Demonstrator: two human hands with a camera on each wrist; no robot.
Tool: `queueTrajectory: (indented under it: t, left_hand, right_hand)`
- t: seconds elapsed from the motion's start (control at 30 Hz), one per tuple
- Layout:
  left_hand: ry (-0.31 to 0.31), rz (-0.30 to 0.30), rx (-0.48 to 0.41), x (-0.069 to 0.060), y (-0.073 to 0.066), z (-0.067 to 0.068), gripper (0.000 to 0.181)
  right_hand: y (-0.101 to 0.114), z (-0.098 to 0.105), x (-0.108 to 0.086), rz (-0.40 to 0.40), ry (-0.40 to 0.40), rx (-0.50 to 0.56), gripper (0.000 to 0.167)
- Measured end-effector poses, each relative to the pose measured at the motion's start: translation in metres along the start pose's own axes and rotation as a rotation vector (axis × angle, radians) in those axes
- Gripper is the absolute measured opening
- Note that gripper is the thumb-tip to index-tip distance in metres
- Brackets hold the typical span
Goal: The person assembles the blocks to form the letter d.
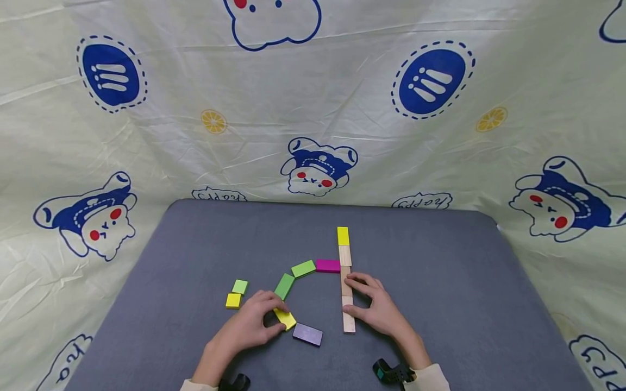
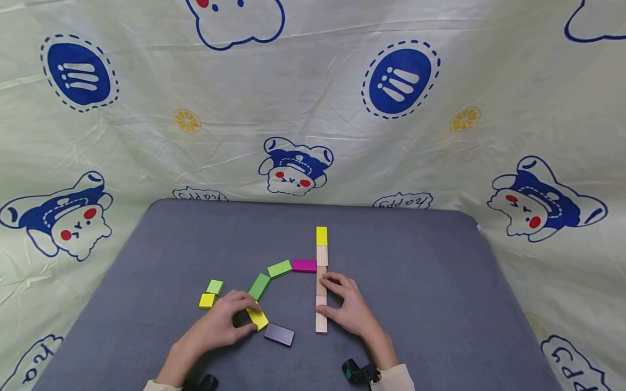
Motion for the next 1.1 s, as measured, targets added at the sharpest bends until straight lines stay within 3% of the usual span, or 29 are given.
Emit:
queueTrajectory:
  t: [0.5, 0.7, 0.83, 0.97, 1.1]
  left_hand:
    - [0.021, 0.040, -0.030, 0.001, -0.002, -0.002, 0.023]
    - [-0.078, 0.049, -0.033, 0.006, 0.002, 0.008, 0.030]
    - [-0.120, 0.096, -0.037, 0.012, 0.008, 0.012, 0.044]
    - [-0.080, 0.145, -0.035, 0.017, 0.014, 0.009, 0.050]
    - [-0.042, 0.149, -0.042, 0.018, 0.014, 0.006, 0.050]
  right_hand:
    - [0.001, 0.001, 0.000, -0.009, 0.006, 0.012, 0.063]
    - [0.001, 0.001, 0.000, -0.010, 0.008, 0.009, 0.064]
    - [0.000, 0.001, 0.000, -0.011, 0.006, 0.011, 0.065]
    - [0.000, 0.001, 0.000, -0.012, 0.009, 0.008, 0.065]
    - [0.000, 0.000, 0.000, -0.007, 0.010, 0.005, 0.065]
Point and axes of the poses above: each hand's wrist, its own x-axis towards the middle knuckle, its own z-axis out of the back of the hand, y = z × x, the point moved 5 cm from there along x, towards the middle knuckle, and after that the axes turned 10 degrees about -x, right-handed, at the moved point
